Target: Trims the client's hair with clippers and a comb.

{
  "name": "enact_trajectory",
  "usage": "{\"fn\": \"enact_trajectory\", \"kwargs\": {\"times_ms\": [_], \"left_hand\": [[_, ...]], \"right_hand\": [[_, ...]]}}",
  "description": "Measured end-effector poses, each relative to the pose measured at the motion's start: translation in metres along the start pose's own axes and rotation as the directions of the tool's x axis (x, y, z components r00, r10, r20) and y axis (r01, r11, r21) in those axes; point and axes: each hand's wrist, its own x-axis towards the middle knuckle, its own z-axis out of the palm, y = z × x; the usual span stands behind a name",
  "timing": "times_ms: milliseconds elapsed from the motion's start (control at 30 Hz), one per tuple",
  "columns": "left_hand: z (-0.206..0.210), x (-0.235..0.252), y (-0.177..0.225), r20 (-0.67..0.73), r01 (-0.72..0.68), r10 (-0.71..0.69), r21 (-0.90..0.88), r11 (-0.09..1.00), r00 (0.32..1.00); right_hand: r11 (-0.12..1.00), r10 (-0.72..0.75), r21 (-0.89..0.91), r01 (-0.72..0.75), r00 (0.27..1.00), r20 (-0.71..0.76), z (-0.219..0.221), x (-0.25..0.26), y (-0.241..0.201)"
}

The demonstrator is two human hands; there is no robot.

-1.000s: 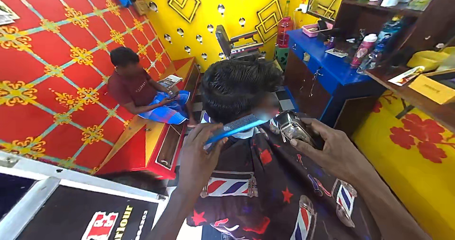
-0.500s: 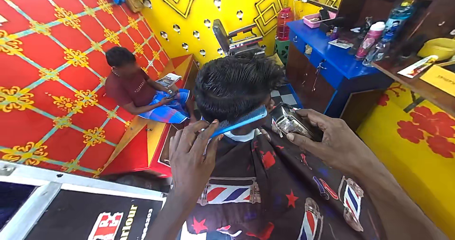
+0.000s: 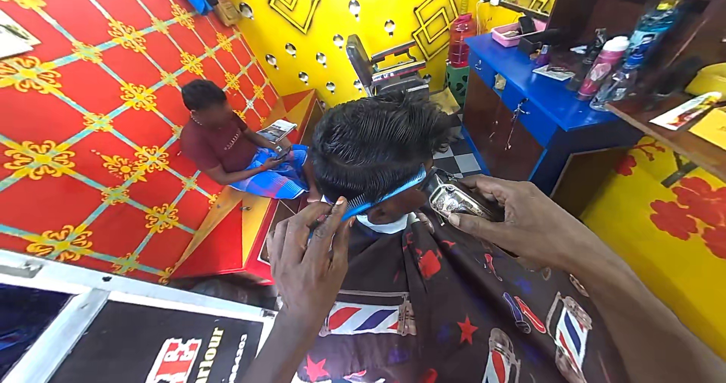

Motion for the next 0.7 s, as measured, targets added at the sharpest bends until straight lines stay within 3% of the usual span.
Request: {"fn": "enact_trajectory", "kwargs": {"times_ms": [267,700], "left_hand": [[0.001,-0.001,0.004,-0.052,-0.047,0.048,0.025,0.999,0.997],[-0.001,-0.003,0.005,-0.058,-0.050,0.052,0.027,0.998,0.997]], "right_hand": [[0.999,-0.001,0.034,0.000,0.999,0.044,-0.003,0.007,-0.007],[0.984,-0.137,-0.118,0.135,0.991,-0.011,0.015,0.005,-0.028]]}}
